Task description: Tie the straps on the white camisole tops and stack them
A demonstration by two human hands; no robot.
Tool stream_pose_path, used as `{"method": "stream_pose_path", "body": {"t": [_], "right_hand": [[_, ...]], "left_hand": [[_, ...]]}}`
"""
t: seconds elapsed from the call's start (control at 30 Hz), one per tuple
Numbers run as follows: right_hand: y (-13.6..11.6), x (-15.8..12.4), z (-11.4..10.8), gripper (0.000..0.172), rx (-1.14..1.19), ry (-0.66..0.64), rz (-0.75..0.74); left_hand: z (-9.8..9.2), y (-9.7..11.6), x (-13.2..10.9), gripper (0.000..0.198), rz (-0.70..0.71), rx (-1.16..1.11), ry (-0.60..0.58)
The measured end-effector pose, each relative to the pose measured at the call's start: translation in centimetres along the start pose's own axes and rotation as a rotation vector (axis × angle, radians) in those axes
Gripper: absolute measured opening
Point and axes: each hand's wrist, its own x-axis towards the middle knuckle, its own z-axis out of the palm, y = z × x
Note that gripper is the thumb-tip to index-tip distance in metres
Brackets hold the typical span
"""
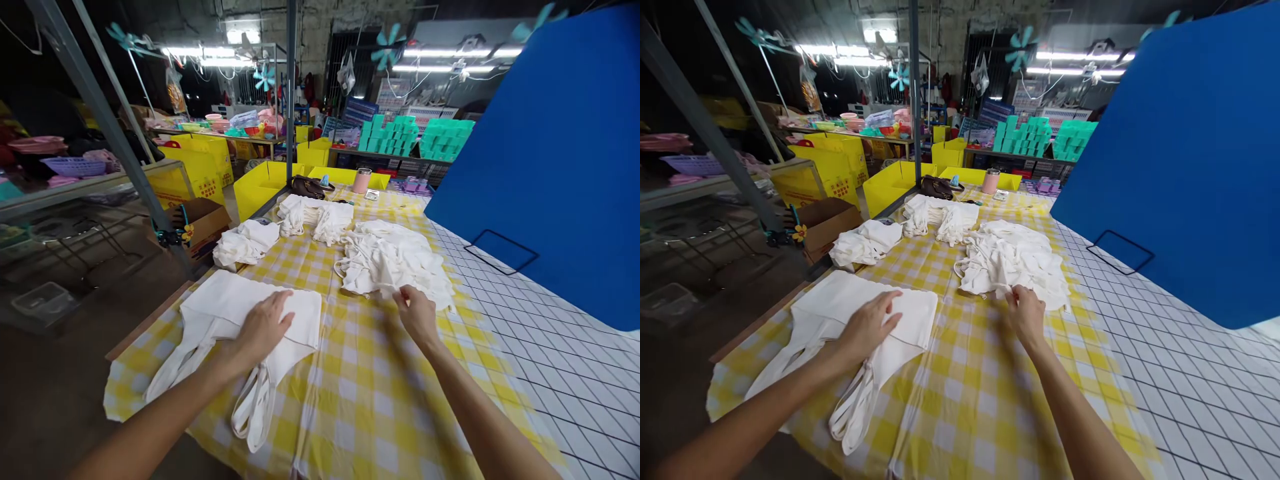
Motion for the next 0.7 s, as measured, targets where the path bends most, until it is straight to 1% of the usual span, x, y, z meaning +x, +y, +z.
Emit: {"method": "stream_pose_path", "body": {"t": [0.1, 0.17, 0.23, 0.27, 0.3, 0.33, 0.37, 0.47, 0.53, 0.57, 0.6, 0.63, 0.7], "right_hand": [[1.2, -2.1, -3.2, 0.017, 0.154, 0.014, -0.009], [1.9, -3.9, -5.4, 0.022, 0.287, 0.001, -0.048], [2.3, -5.8, -7.3, 0.026, 0.358, -0.034, -0.094], [2.5, -6.6, -7.9, 0.026, 0.373, -0.051, -0.109], [2.6, -7.3, -8.4, 0.027, 0.383, -0.064, -0.115], [2.7, -7.9, -8.6, 0.027, 0.391, -0.073, -0.115], [2.8, -8.3, -8.7, 0.027, 0.397, -0.084, -0.113], [3.3, -8.7, -8.1, 0.029, 0.398, -0.147, -0.105], [3.5, -8.8, -7.6, 0.029, 0.401, -0.170, -0.107], [3.5, -8.9, -7.5, 0.029, 0.405, -0.163, -0.117], [3.4, -9.0, -7.3, 0.029, 0.410, -0.142, -0.137], [3.2, -9.3, -7.3, 0.028, 0.412, -0.113, -0.169], [2.3, -10.1, -7.4, 0.025, 0.409, -0.066, -0.265]], "left_hand": [[1.6, 3.1, -1.4, 0.034, -0.002, -0.339, -0.194], [2.7, 4.8, -2.3, 0.032, -0.017, -0.539, -0.329], [3.9, 6.2, -2.9, 0.033, -0.025, -0.672, -0.441], [4.4, 6.7, -3.0, 0.034, -0.026, -0.701, -0.478], [5.0, 7.2, -2.8, 0.035, -0.019, -0.705, -0.493], [5.5, 7.5, -2.4, 0.035, -0.006, -0.683, -0.482], [5.9, 7.7, -1.8, 0.035, 0.013, -0.644, -0.442], [7.1, 8.3, 1.0, 0.035, 0.052, -0.511, -0.261], [7.7, 8.9, 2.9, 0.034, 0.022, -0.482, -0.210], [7.9, 9.3, 3.6, 0.032, -0.014, -0.507, -0.221], [8.2, 9.9, 4.2, 0.030, -0.065, -0.565, -0.257], [8.5, 10.5, 4.6, 0.029, -0.118, -0.657, -0.313], [9.0, 12.1, 4.9, 0.036, -0.211, -0.918, -0.467]]}}
